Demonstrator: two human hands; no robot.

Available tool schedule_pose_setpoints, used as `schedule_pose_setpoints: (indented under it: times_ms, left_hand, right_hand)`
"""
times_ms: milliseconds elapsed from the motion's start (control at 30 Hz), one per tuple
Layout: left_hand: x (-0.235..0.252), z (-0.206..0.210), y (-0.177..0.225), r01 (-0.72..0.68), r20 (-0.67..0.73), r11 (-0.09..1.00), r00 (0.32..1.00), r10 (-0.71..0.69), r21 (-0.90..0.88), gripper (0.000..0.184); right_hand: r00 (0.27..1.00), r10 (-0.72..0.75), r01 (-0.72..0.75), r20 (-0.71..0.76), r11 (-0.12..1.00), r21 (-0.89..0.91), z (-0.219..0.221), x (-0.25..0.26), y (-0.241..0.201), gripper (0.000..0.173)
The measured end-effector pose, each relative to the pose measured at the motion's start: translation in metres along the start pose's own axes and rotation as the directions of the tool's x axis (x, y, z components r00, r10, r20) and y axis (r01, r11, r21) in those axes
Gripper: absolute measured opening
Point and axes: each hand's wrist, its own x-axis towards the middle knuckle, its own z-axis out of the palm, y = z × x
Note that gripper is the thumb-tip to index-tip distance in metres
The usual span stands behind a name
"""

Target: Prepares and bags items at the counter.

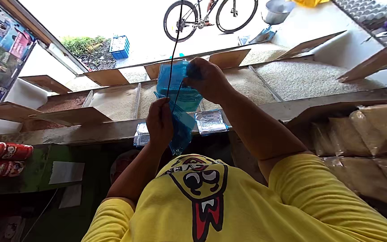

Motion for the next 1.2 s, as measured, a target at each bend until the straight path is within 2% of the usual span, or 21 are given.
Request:
schedule_pose_setpoints:
  times_ms: [133, 267, 333, 400, 500, 600, 733, 933, 1200]
  left_hand:
    - [0.006, -0.009, 0.007, -0.032, -0.045, 0.996, 0.998, 0.036, 0.088, 0.020]
    - [0.007, -0.017, 0.012, -0.034, -0.040, 0.990, 0.998, 0.039, 0.138, 0.020]
    - [0.008, -0.020, 0.013, -0.029, -0.050, 0.986, 0.998, 0.037, 0.163, 0.021]
    - [0.009, -0.021, 0.015, -0.020, -0.076, 0.981, 0.997, 0.035, 0.192, 0.020]
    - [0.009, -0.021, 0.017, -0.026, -0.106, 0.980, 0.993, 0.048, 0.199, 0.019]
    - [0.006, -0.018, 0.018, -0.046, -0.164, 0.975, 0.983, 0.083, 0.218, 0.018]
    - [0.009, -0.019, 0.018, -0.069, -0.221, 0.963, 0.967, 0.129, 0.261, 0.018]
    - [0.017, -0.021, 0.010, -0.079, -0.291, 0.971, 0.946, 0.144, 0.224, 0.015]
    - [0.014, -0.013, 0.003, -0.040, -0.313, 0.979, 0.944, 0.103, 0.201, 0.015]
  right_hand:
    - [0.996, -0.018, 0.027, -0.091, 0.995, 0.096, 0.018, 0.003, -0.006, 0.013]
    - [0.991, -0.047, 0.066, -0.121, 0.985, 0.158, 0.029, 0.006, -0.011, 0.010]
    - [0.988, -0.089, 0.102, -0.127, 0.990, 0.100, 0.033, 0.004, -0.016, 0.010]
    - [0.970, -0.197, 0.198, -0.144, 0.980, -0.008, 0.038, 0.002, -0.017, 0.015]
    - [0.914, -0.379, 0.333, -0.145, 0.904, -0.268, 0.048, -0.001, -0.018, 0.023]
    - [0.883, -0.451, 0.363, -0.132, 0.833, -0.416, 0.060, -0.006, -0.025, 0.028]
    - [0.858, -0.489, 0.375, -0.157, 0.805, -0.459, 0.070, -0.006, -0.032, 0.029]
    - [0.826, -0.532, 0.413, -0.184, 0.795, -0.444, 0.074, -0.005, -0.039, 0.029]
    - [0.845, -0.517, 0.409, -0.137, 0.790, -0.457, 0.073, -0.008, -0.034, 0.030]
